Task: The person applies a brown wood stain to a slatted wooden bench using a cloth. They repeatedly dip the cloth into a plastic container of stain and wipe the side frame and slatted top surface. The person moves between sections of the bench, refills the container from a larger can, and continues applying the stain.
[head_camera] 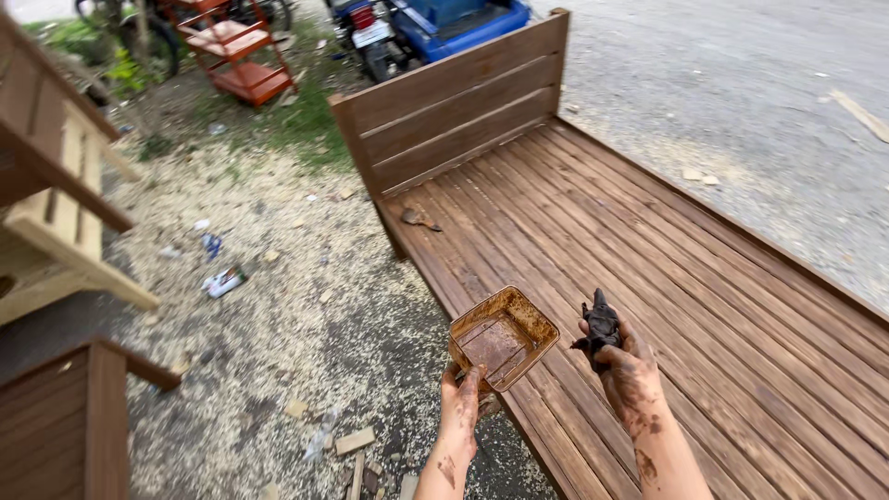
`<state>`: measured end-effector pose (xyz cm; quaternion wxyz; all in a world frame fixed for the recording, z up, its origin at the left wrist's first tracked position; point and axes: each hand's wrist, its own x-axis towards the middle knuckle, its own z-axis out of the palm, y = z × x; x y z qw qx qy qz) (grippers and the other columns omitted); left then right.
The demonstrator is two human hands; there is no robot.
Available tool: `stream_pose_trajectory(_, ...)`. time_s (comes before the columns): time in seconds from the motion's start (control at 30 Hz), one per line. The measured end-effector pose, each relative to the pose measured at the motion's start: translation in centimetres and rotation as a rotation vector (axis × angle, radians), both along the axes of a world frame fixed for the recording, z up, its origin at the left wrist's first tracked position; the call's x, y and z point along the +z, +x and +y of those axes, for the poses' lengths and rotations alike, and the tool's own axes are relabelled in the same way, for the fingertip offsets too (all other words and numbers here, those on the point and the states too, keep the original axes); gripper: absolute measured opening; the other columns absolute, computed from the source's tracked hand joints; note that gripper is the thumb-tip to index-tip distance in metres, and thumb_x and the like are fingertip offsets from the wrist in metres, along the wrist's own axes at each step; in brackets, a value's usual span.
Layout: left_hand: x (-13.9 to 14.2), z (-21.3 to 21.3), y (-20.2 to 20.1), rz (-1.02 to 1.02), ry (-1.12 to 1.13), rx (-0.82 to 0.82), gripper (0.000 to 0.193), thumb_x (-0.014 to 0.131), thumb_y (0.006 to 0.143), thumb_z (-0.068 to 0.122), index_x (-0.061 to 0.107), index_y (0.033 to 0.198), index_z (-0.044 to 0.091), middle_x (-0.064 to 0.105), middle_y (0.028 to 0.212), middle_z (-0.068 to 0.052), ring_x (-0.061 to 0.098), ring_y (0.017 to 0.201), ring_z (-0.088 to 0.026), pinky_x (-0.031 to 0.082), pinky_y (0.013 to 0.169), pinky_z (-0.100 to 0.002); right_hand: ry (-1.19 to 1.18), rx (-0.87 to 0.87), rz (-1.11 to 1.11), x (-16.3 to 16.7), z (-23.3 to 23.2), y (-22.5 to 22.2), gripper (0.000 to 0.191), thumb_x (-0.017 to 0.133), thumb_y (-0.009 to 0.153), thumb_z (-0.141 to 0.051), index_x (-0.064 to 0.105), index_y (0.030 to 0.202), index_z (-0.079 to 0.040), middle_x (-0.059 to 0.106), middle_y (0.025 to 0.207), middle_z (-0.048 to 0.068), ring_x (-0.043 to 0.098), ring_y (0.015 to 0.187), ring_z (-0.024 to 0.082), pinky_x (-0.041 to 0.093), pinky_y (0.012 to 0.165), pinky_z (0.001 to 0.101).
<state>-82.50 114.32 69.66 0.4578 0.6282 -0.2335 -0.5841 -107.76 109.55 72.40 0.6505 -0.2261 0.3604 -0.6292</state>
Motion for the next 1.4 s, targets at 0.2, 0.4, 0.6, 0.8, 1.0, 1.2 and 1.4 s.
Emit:
stream_pose_trajectory(0.2, 0.9, 1.8, 5.6, 0.044, 0.079, 0.277, 0.07, 0.059, 0.093, 0.038, 0.035, 0.155, 0.014, 0.05, 0.155, -0.014, 0.044, 0.145, -0.034, 0.041, 0.118, -0.059, -0.019, 0.22, 0.065, 1.8, -2.7, 7.4, 0.072, 0.061, 0.085, 0.005, 0.042, 0.154, -0.006, 0.065, 0.128, 0.012, 0.068, 0.11, 0.023, 0.058, 0.088, 0.0376)
stream_pose_trajectory(0.4, 1.1, -0.2, 12.2, 0.07, 0.043, 0.435, 0.074, 0.06, 0.091, 0.043, 0.035, 0.156, 0.016, 0.048, 0.157, -0.014, 0.04, 0.148, -0.036, 0.037, 0.118, -0.059, 0.02, 0.332, 0.225, 1.0, -6.6, 15.6, 0.062, 0.071, 0.083, -0.003, 0.056, 0.143, -0.008, 0.072, 0.117, 0.008, 0.069, 0.098, 0.018, 0.061, 0.08, 0.036)
stream_pose_trajectory(0.6, 0.4, -3.1, 20.7, 0.052, -0.029, 0.509, 0.069, 0.064, 0.087, 0.043, 0.05, 0.146, 0.012, 0.063, 0.142, -0.016, 0.057, 0.131, -0.037, 0.046, 0.105, -0.06, -0.214, 0.474, 0.312, -0.6, -10.2, 24.9, 0.045, 0.076, 0.089, -0.002, 0.066, 0.132, 0.008, 0.074, 0.113, 0.015, 0.068, 0.101, 0.018, 0.053, 0.092, 0.0325)
stream_pose_trajectory(0.8, -0.6, -2.9, 28.8, 0.109, -0.141, 0.726, 0.069, 0.069, 0.085, 0.045, 0.045, 0.141, 0.014, 0.066, 0.131, -0.01, 0.064, 0.11, -0.021, 0.052, 0.086, -0.045, -0.157, 0.571, 0.339, 1.8, -11.3, 34.1, 0.054, 0.071, 0.083, -0.002, 0.062, 0.137, -0.003, 0.073, 0.115, 0.008, 0.069, 0.103, 0.017, 0.055, 0.094, 0.0346)
stream_pose_trajectory(1.0, 0.2, 0.8, 36.5, 0.108, -0.138, 0.916, 0.068, 0.069, 0.083, 0.047, 0.042, 0.136, 0.013, 0.064, 0.125, -0.008, 0.063, 0.106, -0.023, 0.051, 0.086, -0.045, -0.137, 0.7, 0.272, 3.2, -10.2, 45.0, 0.059, 0.067, 0.085, -0.004, 0.054, 0.142, -0.01, 0.072, 0.12, 0.005, 0.069, 0.108, 0.018, 0.057, 0.091, 0.0373)
stream_pose_trajectory(1.2, 1.0, 2.7, 41.6, 0.07, -0.09, 0.991, 0.076, 0.07, 0.08, 0.054, 0.042, 0.137, 0.012, 0.061, 0.128, -0.014, 0.065, 0.111, -0.026, 0.052, 0.098, -0.046, -0.084, 0.836, 0.209, 2.4, -11.4, 53.2, 0.036, 0.066, 0.094, -0.018, 0.063, 0.128, -0.006, 0.072, 0.114, 0.005, 0.069, 0.107, 0.018, 0.056, 0.088, 0.0398)
stream_pose_trajectory(1.4, 1.2, 1.9, 48.1, 0.045, 0.026, 1.059, 0.083, 0.071, 0.083, 0.057, 0.031, 0.144, 0.018, 0.051, 0.136, -0.014, 0.053, 0.121, -0.026, 0.039, 0.107, -0.049, -0.173, 0.921, 0.154, 1.8, -15.1, 63.4, 0.026, 0.069, 0.096, -0.019, 0.068, 0.117, -0.003, 0.07, 0.108, 0.006, 0.064, 0.101, 0.017, 0.053, 0.094, 0.0417)
